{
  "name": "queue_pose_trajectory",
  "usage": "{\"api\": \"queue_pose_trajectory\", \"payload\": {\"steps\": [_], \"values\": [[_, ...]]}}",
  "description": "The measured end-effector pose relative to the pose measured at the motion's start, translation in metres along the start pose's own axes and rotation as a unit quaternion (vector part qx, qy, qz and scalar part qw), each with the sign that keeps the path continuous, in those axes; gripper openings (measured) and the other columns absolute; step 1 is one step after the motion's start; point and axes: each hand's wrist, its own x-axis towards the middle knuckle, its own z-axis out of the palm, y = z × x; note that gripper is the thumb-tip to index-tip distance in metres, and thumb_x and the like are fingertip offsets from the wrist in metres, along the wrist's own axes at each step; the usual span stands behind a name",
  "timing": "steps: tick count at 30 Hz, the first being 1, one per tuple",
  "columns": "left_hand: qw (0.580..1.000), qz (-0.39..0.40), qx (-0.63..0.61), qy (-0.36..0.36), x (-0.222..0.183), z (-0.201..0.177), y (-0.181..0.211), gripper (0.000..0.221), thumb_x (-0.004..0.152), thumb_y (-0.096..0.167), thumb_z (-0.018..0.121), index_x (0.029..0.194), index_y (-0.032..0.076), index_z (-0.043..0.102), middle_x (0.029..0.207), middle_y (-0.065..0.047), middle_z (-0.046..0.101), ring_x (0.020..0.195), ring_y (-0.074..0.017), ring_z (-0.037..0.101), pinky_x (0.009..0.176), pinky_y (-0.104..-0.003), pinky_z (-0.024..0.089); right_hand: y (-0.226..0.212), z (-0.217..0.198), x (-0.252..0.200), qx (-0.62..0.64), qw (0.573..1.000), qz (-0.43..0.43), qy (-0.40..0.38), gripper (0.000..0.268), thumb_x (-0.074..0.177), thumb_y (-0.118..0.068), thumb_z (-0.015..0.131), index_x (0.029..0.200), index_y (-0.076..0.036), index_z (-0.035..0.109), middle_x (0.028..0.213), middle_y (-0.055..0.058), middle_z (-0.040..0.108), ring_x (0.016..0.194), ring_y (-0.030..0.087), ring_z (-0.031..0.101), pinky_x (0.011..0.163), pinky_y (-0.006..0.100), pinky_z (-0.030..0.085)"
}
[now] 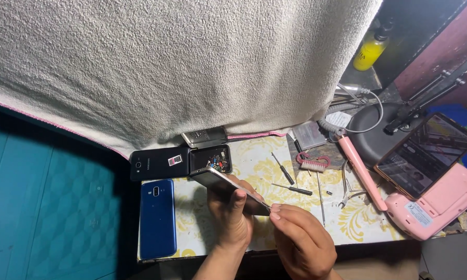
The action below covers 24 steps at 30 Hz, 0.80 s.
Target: Using a small prying tool to carefully remove the back cover from a smartphone.
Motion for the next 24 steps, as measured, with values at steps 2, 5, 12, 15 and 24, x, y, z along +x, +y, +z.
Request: {"api": "queue_pose_trajectory", "payload": {"steps": [2,5,12,15,24], "values": [[1.000,0.000,0.005,0.001,0.000,-0.001,-0.001,0.050,0.075,0.046,0.088,0.071,0.007,0.056,0.052,-0.014,0.059,0.044,-0.0216,0.058,0.049,-0.031,0.044,0.001,0.001,-0.001,-0.001,1.000,-0.005,0.000,0.014,0.090,0.004,0.067,0.103,0.002,0.070,0.098,0.019,0.074,0.089,0.027,0.079,0.086,0.035,0.070],[1.000,-0.002,0.009,-0.001,0.001,-0.002,-0.001,0.051,0.074,0.047,0.088,0.070,0.007,0.057,0.052,-0.014,0.059,0.044,-0.0214,0.058,0.049,-0.031,0.045,0.001,0.002,0.000,-0.008,1.000,-0.012,0.000,0.013,0.090,0.004,0.067,0.102,0.002,0.070,0.097,0.018,0.074,0.088,0.027,0.079,0.085,0.036,0.070],[1.000,0.010,-0.021,0.002,0.000,-0.007,-0.008,0.052,0.074,0.042,0.090,0.082,0.012,0.049,0.056,-0.008,0.053,0.048,-0.0238,0.061,0.049,-0.035,0.046,-0.005,-0.003,0.002,-0.071,0.996,-0.031,-0.042,0.015,0.095,-0.002,0.062,0.107,0.000,0.070,0.104,0.016,0.073,0.095,0.030,0.079,0.087,0.037,0.067],[0.998,0.013,-0.060,-0.014,0.000,-0.011,-0.011,0.050,0.074,0.035,0.092,0.081,0.013,0.048,0.063,-0.002,0.044,0.052,-0.0226,0.058,0.047,-0.037,0.051,-0.018,0.000,0.011,-0.103,0.994,-0.007,-0.032,0.013,0.094,-0.002,0.064,0.105,0.001,0.070,0.101,0.016,0.072,0.092,0.029,0.078,0.085,0.037,0.067],[0.995,0.009,-0.095,-0.014,-0.001,-0.015,-0.014,0.048,0.076,0.033,0.092,0.092,0.015,0.051,0.067,0.000,0.046,0.058,-0.0203,0.057,0.051,-0.036,0.052,-0.027,-0.001,0.017,-0.104,0.993,0.007,-0.047,0.013,0.095,-0.005,0.061,0.102,0.000,0.070,0.101,0.015,0.072,0.094,0.031,0.078,0.084,0.038,0.066]]}}
